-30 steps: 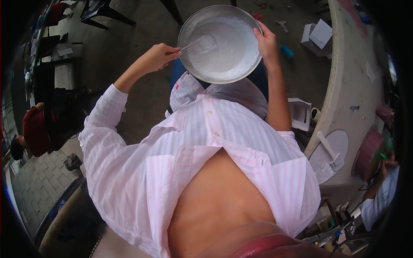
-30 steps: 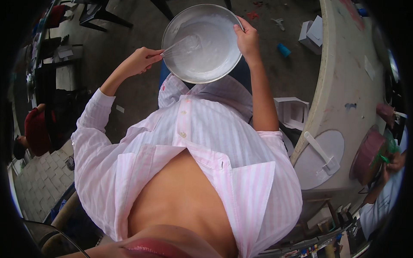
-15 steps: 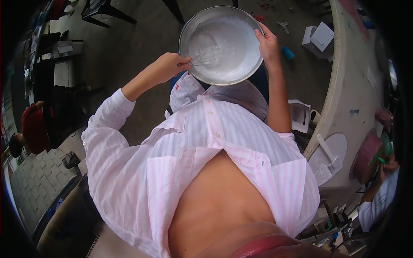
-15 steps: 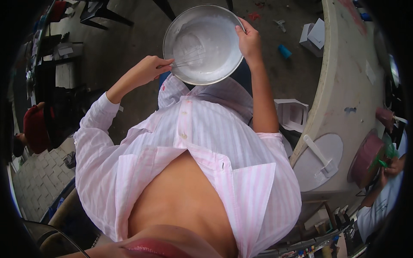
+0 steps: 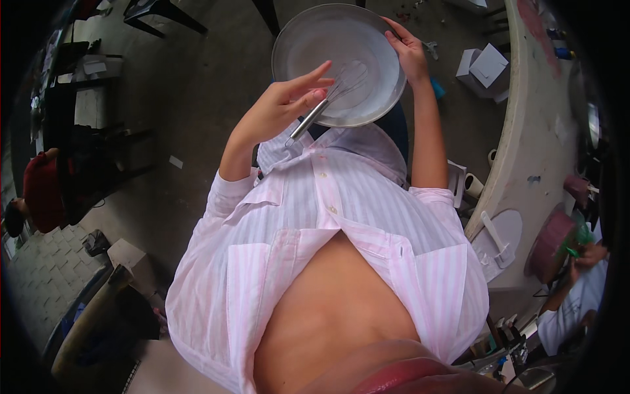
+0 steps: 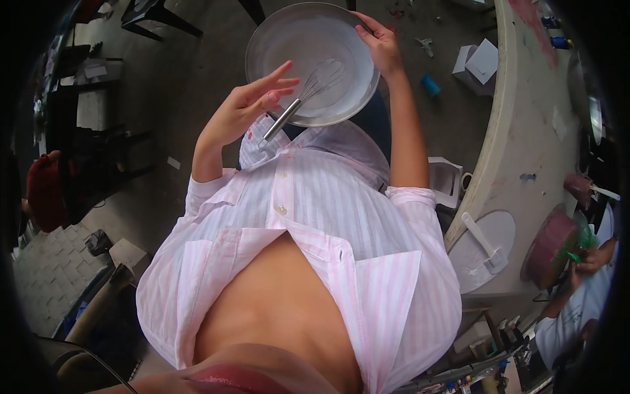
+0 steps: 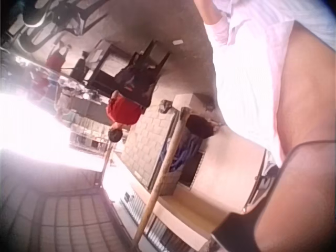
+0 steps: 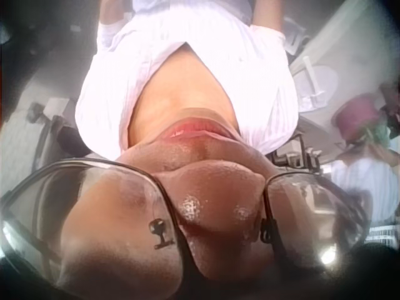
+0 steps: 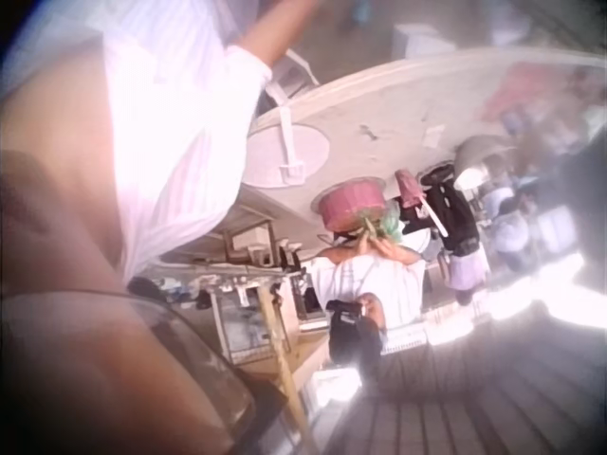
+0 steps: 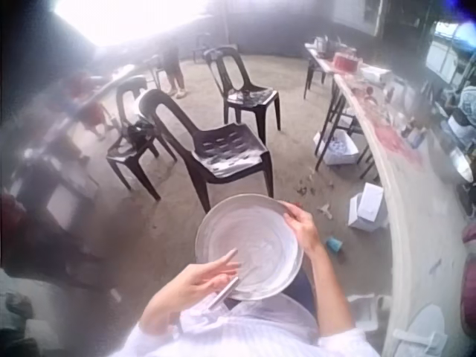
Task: The person whisks a white mixture in a metal bowl by hand using a wire whisk.
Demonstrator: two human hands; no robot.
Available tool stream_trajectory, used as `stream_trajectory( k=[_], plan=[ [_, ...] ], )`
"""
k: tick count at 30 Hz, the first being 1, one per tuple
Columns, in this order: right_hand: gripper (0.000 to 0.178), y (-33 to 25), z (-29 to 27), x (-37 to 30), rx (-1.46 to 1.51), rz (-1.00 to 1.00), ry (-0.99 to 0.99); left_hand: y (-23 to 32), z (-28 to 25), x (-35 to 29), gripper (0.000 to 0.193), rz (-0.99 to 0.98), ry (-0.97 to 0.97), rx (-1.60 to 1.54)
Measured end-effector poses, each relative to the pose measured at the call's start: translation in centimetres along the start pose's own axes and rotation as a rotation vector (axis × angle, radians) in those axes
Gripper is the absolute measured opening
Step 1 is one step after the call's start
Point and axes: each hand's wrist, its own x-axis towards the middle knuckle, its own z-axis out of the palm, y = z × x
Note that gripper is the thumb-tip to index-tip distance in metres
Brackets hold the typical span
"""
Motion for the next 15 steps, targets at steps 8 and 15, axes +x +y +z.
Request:
stream_trajectory(
  k=[8,15],
  plan=[
    [0.032,0.6,-0.4,2.3,-0.098,-0.037,-0.141,-7.6,-4.9,3.7,0.079,-0.158,0.767,-0.175],
    [0.036,-0.5,-0.9,2.6,-0.246,-0.030,-0.121,-8.6,-5.4,6.2,0.075,-0.409,0.273,-0.234]
  ],
)
